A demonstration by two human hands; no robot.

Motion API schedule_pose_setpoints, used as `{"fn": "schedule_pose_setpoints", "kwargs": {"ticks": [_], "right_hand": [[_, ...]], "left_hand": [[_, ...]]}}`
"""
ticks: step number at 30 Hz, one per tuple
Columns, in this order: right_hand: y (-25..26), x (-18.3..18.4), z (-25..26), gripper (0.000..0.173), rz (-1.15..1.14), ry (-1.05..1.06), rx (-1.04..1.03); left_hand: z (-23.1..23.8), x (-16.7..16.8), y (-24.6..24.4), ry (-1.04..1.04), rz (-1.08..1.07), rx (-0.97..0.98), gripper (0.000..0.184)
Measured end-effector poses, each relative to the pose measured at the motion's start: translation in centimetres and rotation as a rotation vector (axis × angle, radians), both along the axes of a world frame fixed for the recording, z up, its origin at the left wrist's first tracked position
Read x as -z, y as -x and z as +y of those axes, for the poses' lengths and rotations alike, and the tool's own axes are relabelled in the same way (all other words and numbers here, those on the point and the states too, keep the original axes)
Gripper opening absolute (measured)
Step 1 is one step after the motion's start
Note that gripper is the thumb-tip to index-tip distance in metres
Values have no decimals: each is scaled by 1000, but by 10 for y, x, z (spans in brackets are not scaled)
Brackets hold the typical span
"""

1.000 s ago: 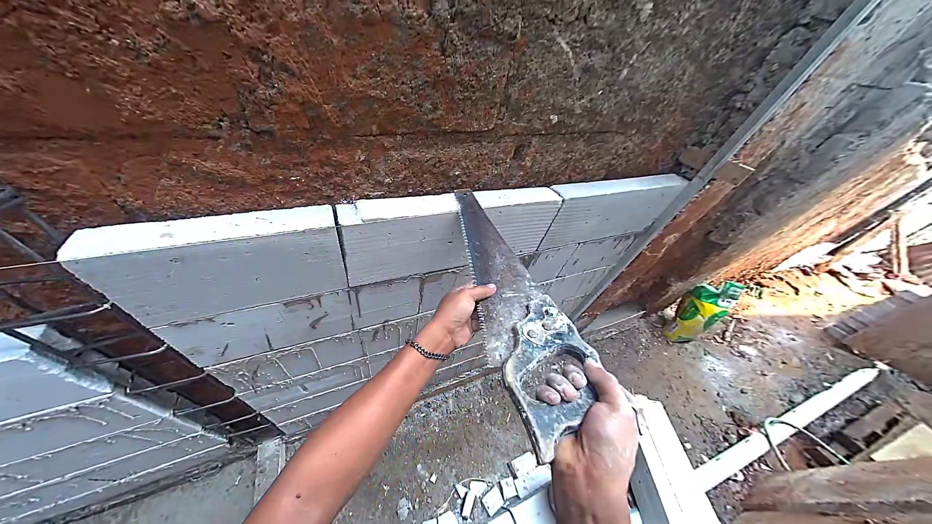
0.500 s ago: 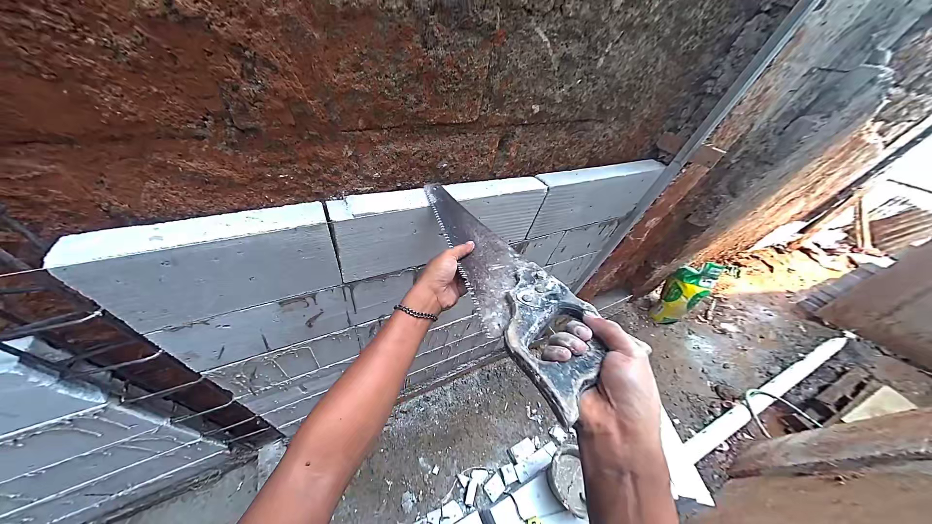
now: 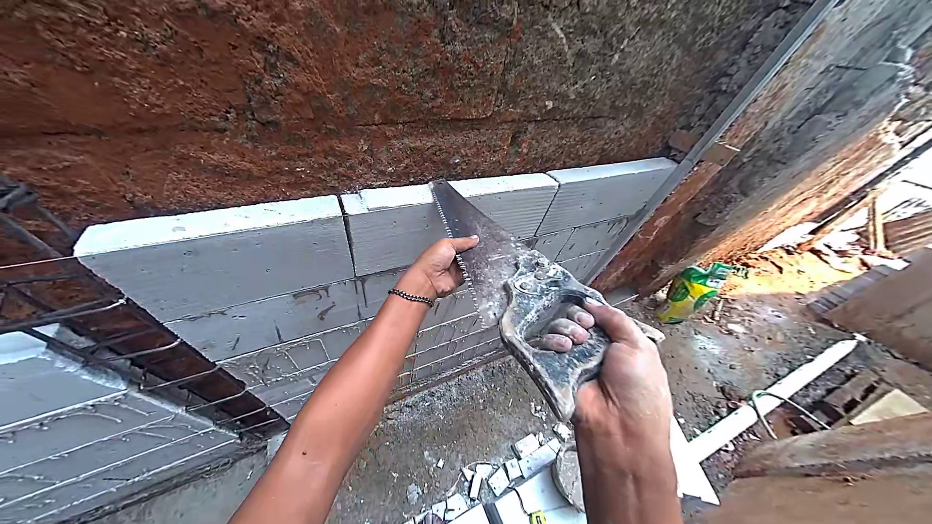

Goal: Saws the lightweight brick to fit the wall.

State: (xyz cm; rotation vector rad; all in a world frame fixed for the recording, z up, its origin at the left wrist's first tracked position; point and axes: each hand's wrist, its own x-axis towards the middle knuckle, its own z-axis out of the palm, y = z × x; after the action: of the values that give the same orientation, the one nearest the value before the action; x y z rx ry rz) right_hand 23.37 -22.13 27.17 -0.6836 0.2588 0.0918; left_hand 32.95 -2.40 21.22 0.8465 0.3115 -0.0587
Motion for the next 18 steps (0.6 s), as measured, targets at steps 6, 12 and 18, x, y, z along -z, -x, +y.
{"fn": "schedule_pose_setpoints", "kwargs": {"ticks": [6, 12, 18], "right_hand": [[5, -2, 8, 10, -1, 46, 8], [8, 2, 28, 10, -27, 57, 93], [29, 2, 42, 15, 19, 62, 24]], "left_hand": [[9, 7, 0, 13, -7, 5, 26], [18, 9, -8, 5, -33, 28, 25], [27, 3, 22, -46, -5, -5, 24]]}}
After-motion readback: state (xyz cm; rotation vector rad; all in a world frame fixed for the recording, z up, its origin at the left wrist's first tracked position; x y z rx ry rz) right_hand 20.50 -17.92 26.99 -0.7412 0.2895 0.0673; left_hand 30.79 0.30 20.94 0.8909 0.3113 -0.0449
